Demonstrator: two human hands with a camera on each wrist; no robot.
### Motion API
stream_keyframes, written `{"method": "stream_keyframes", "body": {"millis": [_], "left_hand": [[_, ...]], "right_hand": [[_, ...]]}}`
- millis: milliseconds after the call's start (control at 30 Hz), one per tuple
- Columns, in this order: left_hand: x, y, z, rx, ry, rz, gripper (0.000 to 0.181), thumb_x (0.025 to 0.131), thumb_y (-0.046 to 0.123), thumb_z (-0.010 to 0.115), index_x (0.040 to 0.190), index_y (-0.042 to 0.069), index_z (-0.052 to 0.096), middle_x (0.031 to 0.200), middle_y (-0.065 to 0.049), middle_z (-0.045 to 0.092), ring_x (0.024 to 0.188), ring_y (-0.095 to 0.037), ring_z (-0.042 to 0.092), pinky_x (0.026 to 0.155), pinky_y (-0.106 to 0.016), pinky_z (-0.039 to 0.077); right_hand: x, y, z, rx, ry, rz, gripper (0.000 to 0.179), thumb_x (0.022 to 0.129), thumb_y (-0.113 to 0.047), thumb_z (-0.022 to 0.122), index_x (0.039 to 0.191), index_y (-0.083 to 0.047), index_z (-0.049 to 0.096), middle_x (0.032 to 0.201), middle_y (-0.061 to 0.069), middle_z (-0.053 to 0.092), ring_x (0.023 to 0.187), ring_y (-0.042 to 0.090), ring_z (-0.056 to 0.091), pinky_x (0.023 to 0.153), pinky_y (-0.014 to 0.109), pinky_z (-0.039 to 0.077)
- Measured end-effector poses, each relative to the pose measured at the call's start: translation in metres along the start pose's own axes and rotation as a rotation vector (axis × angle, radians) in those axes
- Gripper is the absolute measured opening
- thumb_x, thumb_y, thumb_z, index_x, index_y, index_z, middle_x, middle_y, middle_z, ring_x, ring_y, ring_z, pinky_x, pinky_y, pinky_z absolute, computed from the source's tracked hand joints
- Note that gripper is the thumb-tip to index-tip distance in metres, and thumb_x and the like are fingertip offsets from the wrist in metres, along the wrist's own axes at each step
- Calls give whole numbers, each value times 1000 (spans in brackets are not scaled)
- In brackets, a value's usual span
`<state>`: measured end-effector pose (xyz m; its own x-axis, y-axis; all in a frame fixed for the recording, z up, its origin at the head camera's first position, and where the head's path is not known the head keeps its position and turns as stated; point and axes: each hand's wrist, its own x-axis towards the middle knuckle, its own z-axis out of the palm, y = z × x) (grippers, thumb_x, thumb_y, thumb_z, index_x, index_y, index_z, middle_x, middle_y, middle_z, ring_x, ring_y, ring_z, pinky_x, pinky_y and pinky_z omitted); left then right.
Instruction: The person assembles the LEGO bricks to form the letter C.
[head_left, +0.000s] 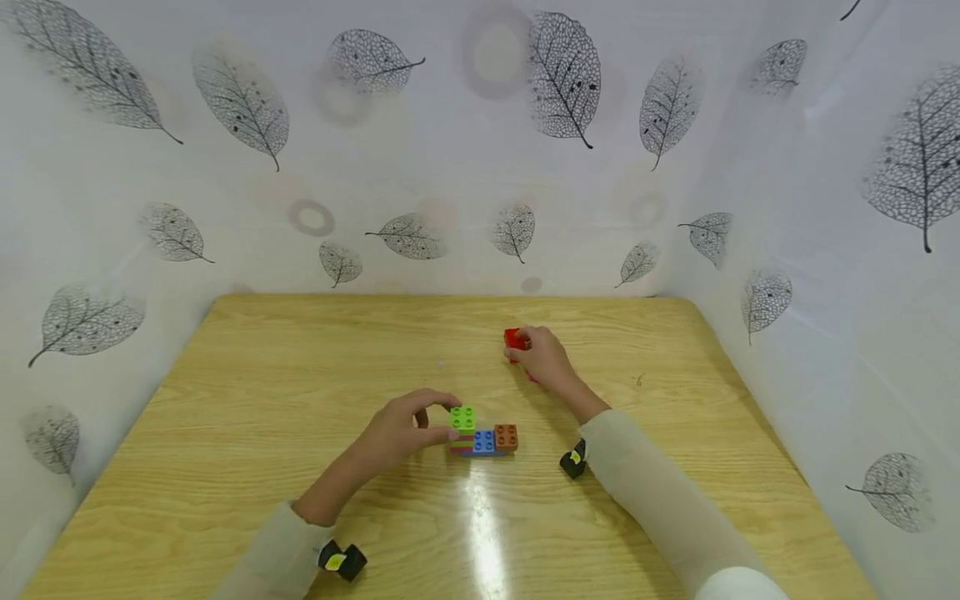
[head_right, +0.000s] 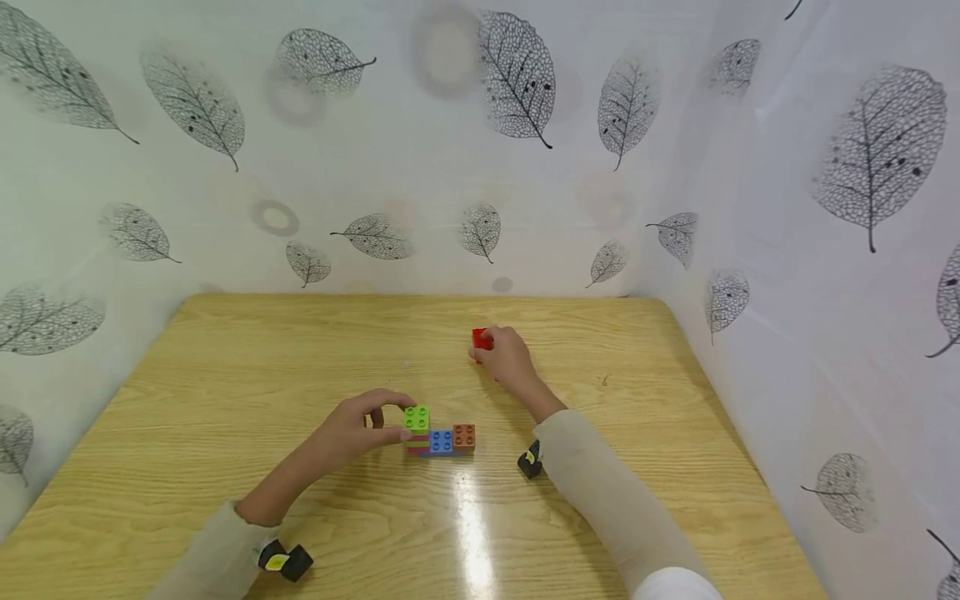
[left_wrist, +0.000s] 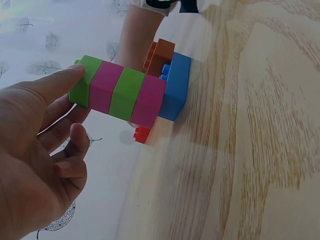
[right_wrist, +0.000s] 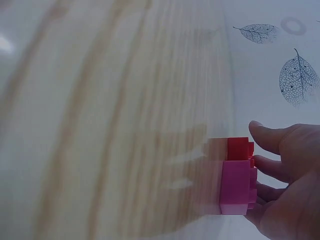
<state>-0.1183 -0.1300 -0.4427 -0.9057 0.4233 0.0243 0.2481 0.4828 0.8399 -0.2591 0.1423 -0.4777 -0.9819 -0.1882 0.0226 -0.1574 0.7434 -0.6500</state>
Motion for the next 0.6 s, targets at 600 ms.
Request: {"method": "stream_keyframes", "body": {"millis": [600], "left_hand": [[-1,1,0,-8,-4,-6,45,90,43,74,131,24,66,124,6,65,80,-17,54,57,-28,48]], "right_hand": [[1,4,5,-2,-12,-17,46,95,-23,72,133,0,61,131,19,59,117,34,60,97,47,53]]}}
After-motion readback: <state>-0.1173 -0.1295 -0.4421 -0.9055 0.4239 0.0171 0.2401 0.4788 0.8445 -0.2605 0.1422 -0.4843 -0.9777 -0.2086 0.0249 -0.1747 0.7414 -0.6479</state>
